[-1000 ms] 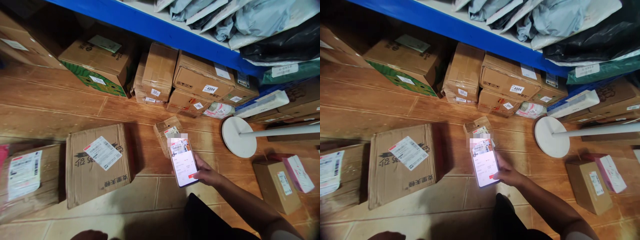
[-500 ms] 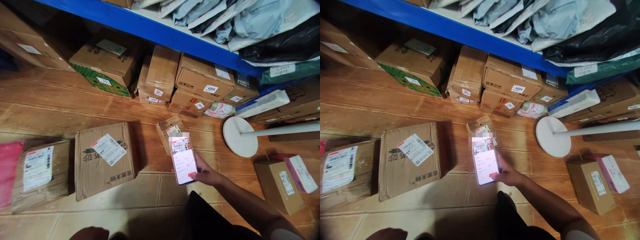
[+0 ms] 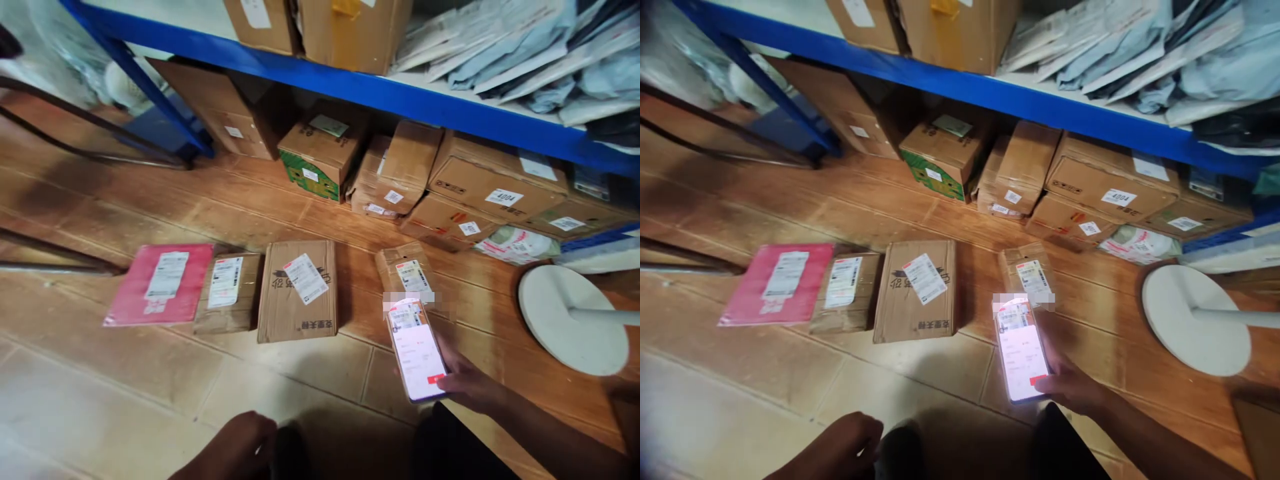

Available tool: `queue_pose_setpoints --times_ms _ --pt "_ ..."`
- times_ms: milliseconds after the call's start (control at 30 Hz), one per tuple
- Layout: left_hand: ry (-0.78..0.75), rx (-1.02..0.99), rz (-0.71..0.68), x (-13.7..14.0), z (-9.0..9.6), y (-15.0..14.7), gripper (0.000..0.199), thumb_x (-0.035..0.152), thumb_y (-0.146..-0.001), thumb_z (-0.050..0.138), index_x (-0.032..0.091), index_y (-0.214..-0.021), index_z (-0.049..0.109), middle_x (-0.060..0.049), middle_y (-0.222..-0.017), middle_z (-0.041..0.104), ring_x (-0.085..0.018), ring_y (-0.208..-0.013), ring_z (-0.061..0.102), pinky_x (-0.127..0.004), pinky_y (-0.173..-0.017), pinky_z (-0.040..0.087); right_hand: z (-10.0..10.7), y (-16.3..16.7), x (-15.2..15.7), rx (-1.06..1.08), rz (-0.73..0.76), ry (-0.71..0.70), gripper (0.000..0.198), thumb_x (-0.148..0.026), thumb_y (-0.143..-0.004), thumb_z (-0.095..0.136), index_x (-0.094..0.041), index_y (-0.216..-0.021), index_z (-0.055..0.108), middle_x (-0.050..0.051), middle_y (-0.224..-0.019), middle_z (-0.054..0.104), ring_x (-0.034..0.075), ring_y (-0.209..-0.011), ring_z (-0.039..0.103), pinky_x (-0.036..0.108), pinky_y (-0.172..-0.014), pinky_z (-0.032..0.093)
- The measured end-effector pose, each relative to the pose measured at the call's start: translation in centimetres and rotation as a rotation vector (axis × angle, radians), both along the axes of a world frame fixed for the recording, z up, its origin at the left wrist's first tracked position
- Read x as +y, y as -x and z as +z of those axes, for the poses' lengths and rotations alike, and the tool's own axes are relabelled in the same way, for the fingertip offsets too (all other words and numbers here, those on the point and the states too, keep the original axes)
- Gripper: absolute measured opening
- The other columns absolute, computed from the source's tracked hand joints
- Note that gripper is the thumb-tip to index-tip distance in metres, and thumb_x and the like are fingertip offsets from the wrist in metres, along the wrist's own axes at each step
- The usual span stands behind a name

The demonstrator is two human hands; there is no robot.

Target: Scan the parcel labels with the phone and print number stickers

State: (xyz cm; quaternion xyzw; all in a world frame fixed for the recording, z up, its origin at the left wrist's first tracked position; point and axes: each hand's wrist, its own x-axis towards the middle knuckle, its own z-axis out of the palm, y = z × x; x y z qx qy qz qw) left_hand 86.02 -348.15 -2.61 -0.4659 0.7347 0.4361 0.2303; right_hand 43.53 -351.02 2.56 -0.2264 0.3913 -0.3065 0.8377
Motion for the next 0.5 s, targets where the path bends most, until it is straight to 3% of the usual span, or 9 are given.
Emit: queue_pose_setpoints --times_ms 100,233,433,500 --pt "0.047 -0.032 -0.017 0.4 -0.6 -1.1 0.024 0.018 -0.075 0.044 0.020 -0.071 0.068 -0.006 -0.080 0.074 -0.022 -0.076 0.065 -0.031 -0.067 0.038 0.2 -3.0 -0.3 -0.063 0.112 -0.060 0.101 -0.029 -0.066 0.081 -0.030 -0.148 0.023 0.014 -0.136 0.056 0.030 -0.110 0.063 0.045 -0.089 0.051" --pt "0.082 -0.002 -0.076 0.4 -0.9 -1.5 0.030 0.013 -0.076 0.040 0.020 -0.075 0.069 -0.008 -0.084 0.075 -0.023 -0.080 0.068 -0.031 -0.069 0.042 -1.0 -8.4 -1.2 -0.132 0.299 -0.099 0.083 -0.019 -0.062 0.082 -0.026 -0.134 0.041 0.007 -0.114 0.066 0.023 -0.097 0.066 0.034 -0.080 0.052" --pt "0.076 -0.017 -0.145 0.8 -1.9 -2.3 0.037 0.016 -0.083 0.034 0.021 -0.079 0.070 -0.008 -0.085 0.075 -0.024 -0.083 0.070 -0.032 -0.070 0.044 -4.8 -17.6 -2.8 -0.326 0.478 -0.061 0.076 -0.023 -0.063 0.085 -0.031 -0.123 0.038 0.001 -0.106 0.063 0.016 -0.068 0.067 0.043 -0.070 0.057" --pt "0.061 -0.019 -0.154 1.1 -2.4 -2.7 0.038 0.018 -0.085 0.033 0.021 -0.080 0.071 -0.007 -0.085 0.075 -0.024 -0.082 0.070 -0.031 -0.070 0.044 -6.3 -19.7 -3.1 -0.283 0.423 -0.020 0.075 -0.031 -0.060 0.087 -0.031 -0.118 0.040 -0.002 -0.104 0.060 0.013 -0.061 0.065 0.042 -0.064 0.058"
